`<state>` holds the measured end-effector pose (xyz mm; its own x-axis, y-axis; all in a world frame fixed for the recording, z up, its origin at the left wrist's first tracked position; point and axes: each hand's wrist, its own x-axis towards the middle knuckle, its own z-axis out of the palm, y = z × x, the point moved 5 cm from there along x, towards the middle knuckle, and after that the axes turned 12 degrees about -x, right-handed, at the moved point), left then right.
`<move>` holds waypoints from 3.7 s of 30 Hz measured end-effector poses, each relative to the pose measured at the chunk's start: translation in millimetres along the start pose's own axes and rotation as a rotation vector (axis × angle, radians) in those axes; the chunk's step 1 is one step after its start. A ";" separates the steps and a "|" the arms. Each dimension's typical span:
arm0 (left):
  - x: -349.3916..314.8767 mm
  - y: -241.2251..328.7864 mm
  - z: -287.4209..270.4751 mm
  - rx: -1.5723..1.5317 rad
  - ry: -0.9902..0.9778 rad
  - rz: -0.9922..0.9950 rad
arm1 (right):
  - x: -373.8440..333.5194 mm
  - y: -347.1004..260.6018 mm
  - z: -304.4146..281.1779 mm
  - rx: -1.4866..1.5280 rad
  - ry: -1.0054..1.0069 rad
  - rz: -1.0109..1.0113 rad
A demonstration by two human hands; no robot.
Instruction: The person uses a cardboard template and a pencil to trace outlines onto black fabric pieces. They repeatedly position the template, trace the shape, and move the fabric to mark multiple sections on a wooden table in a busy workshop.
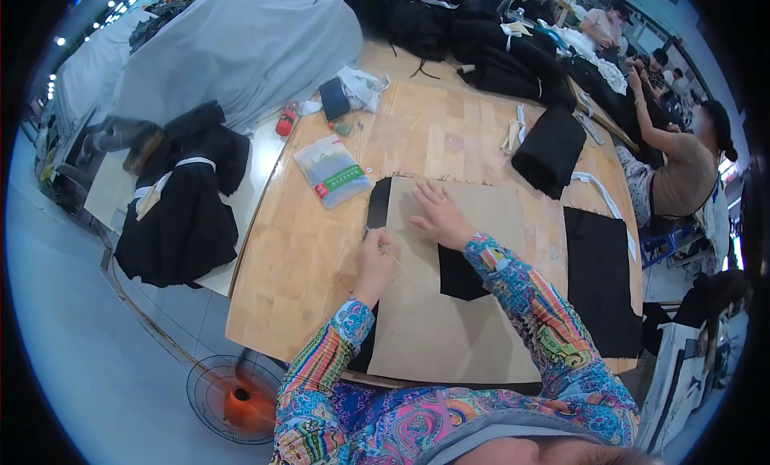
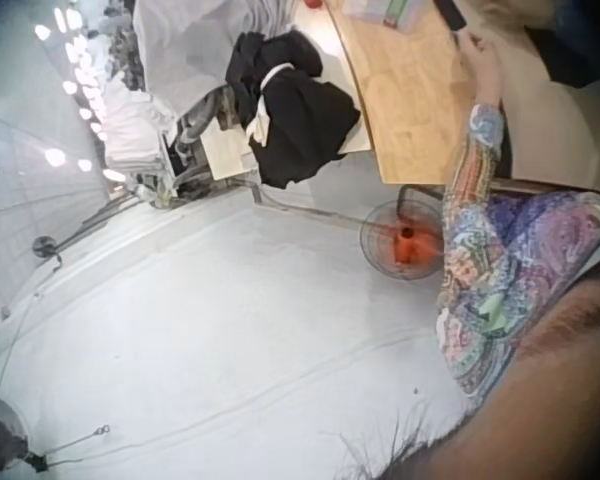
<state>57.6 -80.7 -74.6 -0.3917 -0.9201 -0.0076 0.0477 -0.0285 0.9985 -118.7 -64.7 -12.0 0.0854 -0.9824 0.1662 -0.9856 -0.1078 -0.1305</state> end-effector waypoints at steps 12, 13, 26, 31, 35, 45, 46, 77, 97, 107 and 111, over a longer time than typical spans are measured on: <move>-16.9 42.8 5.2 0.144 0.014 -0.003 | 9.2 -3.6 26.9 -0.048 -0.101 -0.033; -16.5 42.5 4.5 0.156 0.011 0.009 | 9.7 -4.4 27.2 -0.048 -0.093 -0.035; -14.0 31.6 -2.0 0.099 0.053 -0.033 | 11.7 -8.2 27.4 -0.045 -0.072 -0.039; -14.3 30.5 -1.9 0.068 0.066 -0.004 | 12.2 -8.7 26.7 -0.033 -0.083 -0.032; -13.8 30.9 0.1 0.038 0.051 -0.042 | 12.2 -7.6 25.7 -0.041 -0.094 -0.025; -46.8 30.5 -11.4 0.091 0.035 0.058 | 17.8 -7.7 28.7 -0.096 -0.180 -0.016; -64.4 39.8 -15.5 0.137 0.011 0.057 | 18.1 -6.6 26.9 -0.106 -0.184 -0.014; -187.1 52.9 -55.4 0.311 -0.027 -0.143 | 30.0 -8.4 18.7 -0.053 -0.379 -0.010; -184.4 51.1 -55.1 0.294 -0.033 -0.153 | 29.6 -9.1 17.8 -0.055 -0.384 -0.016; -184.5 51.8 -55.7 0.304 -0.028 -0.160 | 29.3 -8.6 20.8 -0.048 -0.373 -0.018; -184.7 51.8 -56.8 0.305 -0.017 -0.159 | 30.4 -9.8 19.5 -0.037 -0.352 -0.016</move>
<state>184.6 65.6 -24.7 -0.3878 -0.9067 -0.1660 -0.2915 -0.0502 0.9553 -103.6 -96.5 -24.7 0.1401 -0.9736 -0.1800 -0.9877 -0.1247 -0.0938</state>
